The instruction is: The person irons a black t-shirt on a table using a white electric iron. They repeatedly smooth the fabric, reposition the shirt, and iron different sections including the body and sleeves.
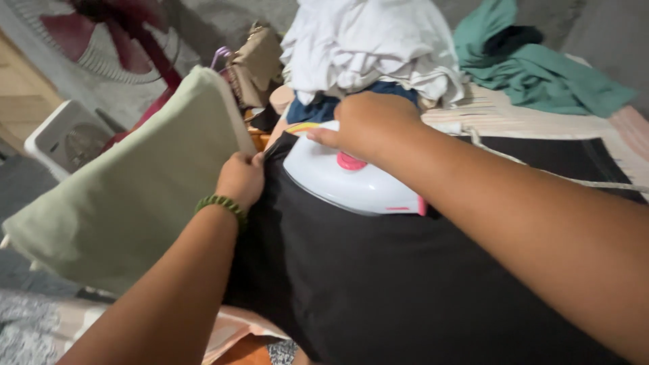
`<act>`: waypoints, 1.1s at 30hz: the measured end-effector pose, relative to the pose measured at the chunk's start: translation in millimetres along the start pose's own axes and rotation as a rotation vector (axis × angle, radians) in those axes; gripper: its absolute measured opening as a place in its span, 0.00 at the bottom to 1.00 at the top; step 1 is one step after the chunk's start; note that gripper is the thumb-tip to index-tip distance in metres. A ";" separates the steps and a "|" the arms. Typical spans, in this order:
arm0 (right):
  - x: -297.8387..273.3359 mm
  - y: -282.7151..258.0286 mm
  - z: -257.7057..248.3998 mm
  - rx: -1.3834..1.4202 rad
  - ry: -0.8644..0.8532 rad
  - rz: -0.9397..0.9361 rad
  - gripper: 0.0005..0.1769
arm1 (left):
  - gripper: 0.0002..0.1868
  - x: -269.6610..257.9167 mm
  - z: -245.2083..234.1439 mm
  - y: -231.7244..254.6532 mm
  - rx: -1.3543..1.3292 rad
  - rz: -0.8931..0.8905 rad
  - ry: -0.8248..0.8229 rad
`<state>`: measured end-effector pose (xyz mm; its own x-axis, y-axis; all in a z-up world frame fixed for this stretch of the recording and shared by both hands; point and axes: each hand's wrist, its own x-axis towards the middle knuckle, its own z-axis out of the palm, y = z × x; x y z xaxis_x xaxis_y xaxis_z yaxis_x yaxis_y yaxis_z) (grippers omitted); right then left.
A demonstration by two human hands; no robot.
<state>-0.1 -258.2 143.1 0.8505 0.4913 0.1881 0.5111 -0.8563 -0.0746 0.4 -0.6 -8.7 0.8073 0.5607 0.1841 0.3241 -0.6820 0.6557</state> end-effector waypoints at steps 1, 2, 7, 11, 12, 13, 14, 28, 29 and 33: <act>-9.0 9.1 -3.1 0.014 0.017 -0.002 0.35 | 0.24 -0.8 0.1 -0.9 -0.003 0.010 0.003; -18.6 18.8 -6.9 -0.005 -0.007 0.034 0.35 | 0.24 -0.7 -0.1 -1.2 -0.006 0.019 0.006; -64.7 69.3 -24.8 -0.066 -0.089 0.194 0.33 | 0.25 -1.2 -2.9 -2.4 0.022 0.011 -0.028; -73.5 83.9 -27.2 -0.094 -0.083 0.246 0.34 | 0.26 1.3 -3.3 0.5 -0.070 -0.061 -0.074; -71.2 83.5 -26.3 -0.097 -0.073 0.239 0.34 | 0.26 0.9 -3.0 -0.1 -0.053 -0.046 -0.067; -66.0 81.5 -24.2 -0.127 -0.034 0.184 0.35 | 0.26 0.6 -2.1 -0.6 -0.033 -0.032 -0.059; -57.6 78.5 -21.8 -0.157 0.005 0.130 0.35 | 0.26 -0.1 -0.6 -0.7 -0.014 -0.018 -0.050; -37.3 179.9 -16.1 -0.245 -0.058 0.393 0.36 | 0.23 -1.1 -0.6 1.3 0.024 0.035 -0.015; -41.0 191.2 -18.1 -0.268 -0.060 0.429 0.37 | 0.24 -1.7 -1.4 1.6 0.022 0.024 -0.020; -68.9 219.3 -23.0 -0.293 -0.068 0.501 0.38 | 0.24 -3.4 -2.4 2.9 0.009 -0.005 -0.039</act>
<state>50.4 -483.5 136.3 0.9907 0.0154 0.1352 -0.0033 -0.9905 0.1374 -2.6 -3.3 -5.7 0.8245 0.5450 0.1521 0.3319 -0.6835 0.6501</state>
